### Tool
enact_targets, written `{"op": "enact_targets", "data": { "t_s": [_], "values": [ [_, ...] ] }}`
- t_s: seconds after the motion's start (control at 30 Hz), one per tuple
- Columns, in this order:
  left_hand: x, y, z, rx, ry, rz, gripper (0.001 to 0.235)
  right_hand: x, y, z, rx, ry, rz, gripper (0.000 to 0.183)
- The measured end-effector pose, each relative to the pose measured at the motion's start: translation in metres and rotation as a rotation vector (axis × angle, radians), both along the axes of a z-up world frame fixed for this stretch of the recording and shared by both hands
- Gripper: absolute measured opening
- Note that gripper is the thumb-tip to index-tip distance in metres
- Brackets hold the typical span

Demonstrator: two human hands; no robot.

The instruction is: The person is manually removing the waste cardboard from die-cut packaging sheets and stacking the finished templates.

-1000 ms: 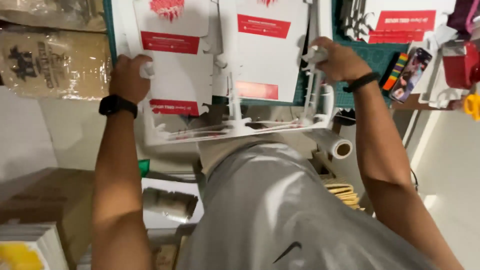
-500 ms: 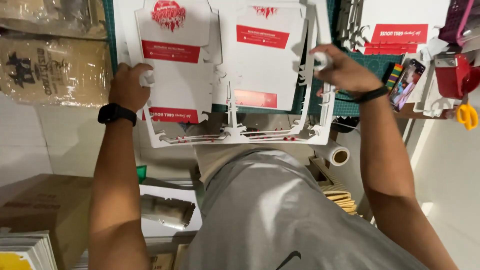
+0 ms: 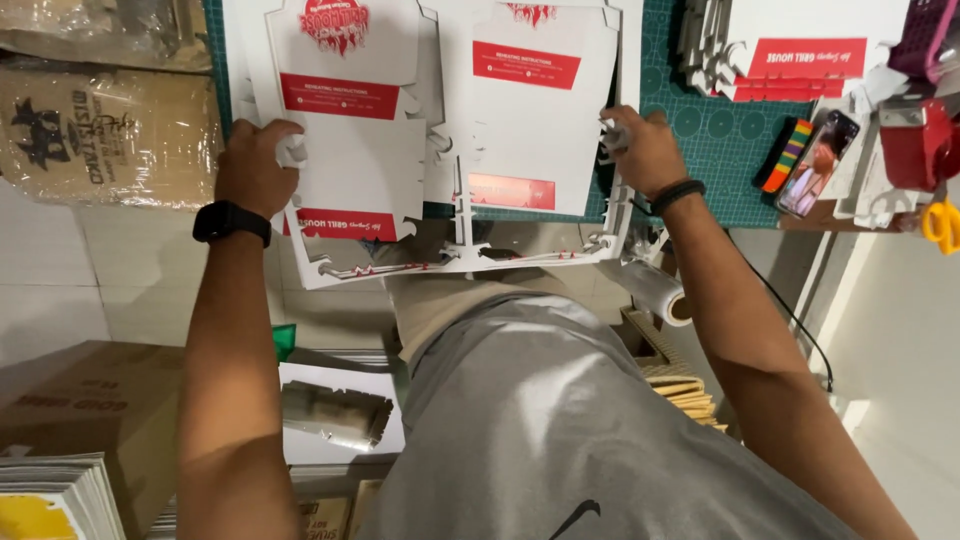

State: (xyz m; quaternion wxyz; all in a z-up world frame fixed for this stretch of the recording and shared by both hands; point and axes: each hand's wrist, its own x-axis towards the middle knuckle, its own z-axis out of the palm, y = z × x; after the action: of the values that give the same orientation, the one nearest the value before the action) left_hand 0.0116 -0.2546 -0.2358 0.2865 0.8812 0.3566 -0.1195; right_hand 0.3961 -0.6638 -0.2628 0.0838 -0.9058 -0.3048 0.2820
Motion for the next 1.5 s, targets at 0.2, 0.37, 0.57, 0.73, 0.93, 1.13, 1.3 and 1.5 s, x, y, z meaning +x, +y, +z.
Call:
{"op": "enact_targets", "data": {
  "t_s": [0.2,0.37,0.57,0.73,0.93,1.13,1.3,1.5],
  "values": [
    [0.001,-0.003,0.000,0.061,-0.065,-0.040,0.052,-0.048,0.010,0.063,0.033,-0.099,0.077,0.076],
    [0.000,0.000,-0.004,0.076,-0.081,-0.050,0.055,-0.110,-0.033,0.042,0.211,0.016,0.269,0.025],
    [-0.003,0.002,-0.009,0.083,-0.129,-0.079,0.057,-0.150,-0.055,0.011,0.024,0.007,0.415,0.019],
    [-0.007,0.007,-0.022,0.100,-0.195,-0.097,0.061,-0.152,-0.066,-0.014,-0.155,-0.005,0.397,0.028],
    [-0.021,0.016,-0.046,0.217,-0.186,-0.178,0.064,-0.148,-0.073,-0.041,-0.080,0.104,0.342,0.021],
    [-0.031,0.022,-0.060,0.326,-0.231,-0.253,0.056,-0.148,-0.067,-0.041,-0.045,-0.059,0.420,0.010],
    [-0.026,0.016,-0.049,0.276,-0.213,-0.196,0.054,-0.150,-0.066,-0.024,-0.018,-0.119,0.437,0.014],
    [-0.024,0.014,-0.043,0.215,-0.241,-0.157,0.054,-0.149,-0.067,0.009,-0.025,0.035,0.427,0.022]
  ]
}}
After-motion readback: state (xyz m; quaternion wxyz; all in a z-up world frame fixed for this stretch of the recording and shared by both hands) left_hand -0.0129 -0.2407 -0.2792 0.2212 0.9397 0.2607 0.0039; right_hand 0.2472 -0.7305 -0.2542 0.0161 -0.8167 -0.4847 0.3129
